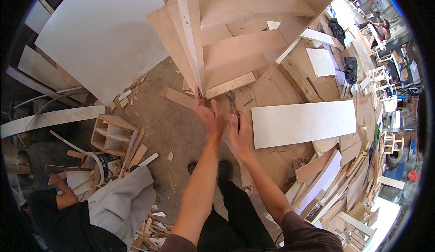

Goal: The person hammers nails into a wooden shelf unit using a hammer and then lifts the shelf to move it to another part of the workshop.

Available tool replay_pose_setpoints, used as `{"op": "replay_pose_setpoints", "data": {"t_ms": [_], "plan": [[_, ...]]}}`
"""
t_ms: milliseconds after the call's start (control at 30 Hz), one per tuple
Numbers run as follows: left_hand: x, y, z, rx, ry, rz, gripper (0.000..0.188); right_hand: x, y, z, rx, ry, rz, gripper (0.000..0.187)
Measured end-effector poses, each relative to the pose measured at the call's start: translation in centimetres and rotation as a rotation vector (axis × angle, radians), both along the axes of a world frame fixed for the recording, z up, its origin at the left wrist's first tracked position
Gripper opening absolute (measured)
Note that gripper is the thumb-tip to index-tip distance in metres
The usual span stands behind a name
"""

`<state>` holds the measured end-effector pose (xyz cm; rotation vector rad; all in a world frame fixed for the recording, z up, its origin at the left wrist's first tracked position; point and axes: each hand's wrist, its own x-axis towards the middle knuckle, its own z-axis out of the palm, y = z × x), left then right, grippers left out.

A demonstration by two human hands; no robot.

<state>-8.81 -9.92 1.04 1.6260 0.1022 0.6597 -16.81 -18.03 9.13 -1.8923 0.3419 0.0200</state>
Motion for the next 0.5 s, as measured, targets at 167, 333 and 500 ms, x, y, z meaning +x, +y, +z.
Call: {"op": "replay_pose_setpoints", "data": {"t_ms": [167,333,500], "plan": [[0.2,-0.1,1.0,-0.065,0.223,-0.081,0.058,1.4,-0.2,0.9,-0.085,-0.121,-0.007,0.043],[0.3,0.0,0.7,0.037,0.137,-0.048,0.054,0.9,0.1,-0.8,-0.020,-0.278,-0.078,0.041],[0.8,0.7,-0.3,0.162,0.148,0.029,0.054,1.5,0.4,-1.3,-0.327,-0.232,-0.075,0.040]]}}
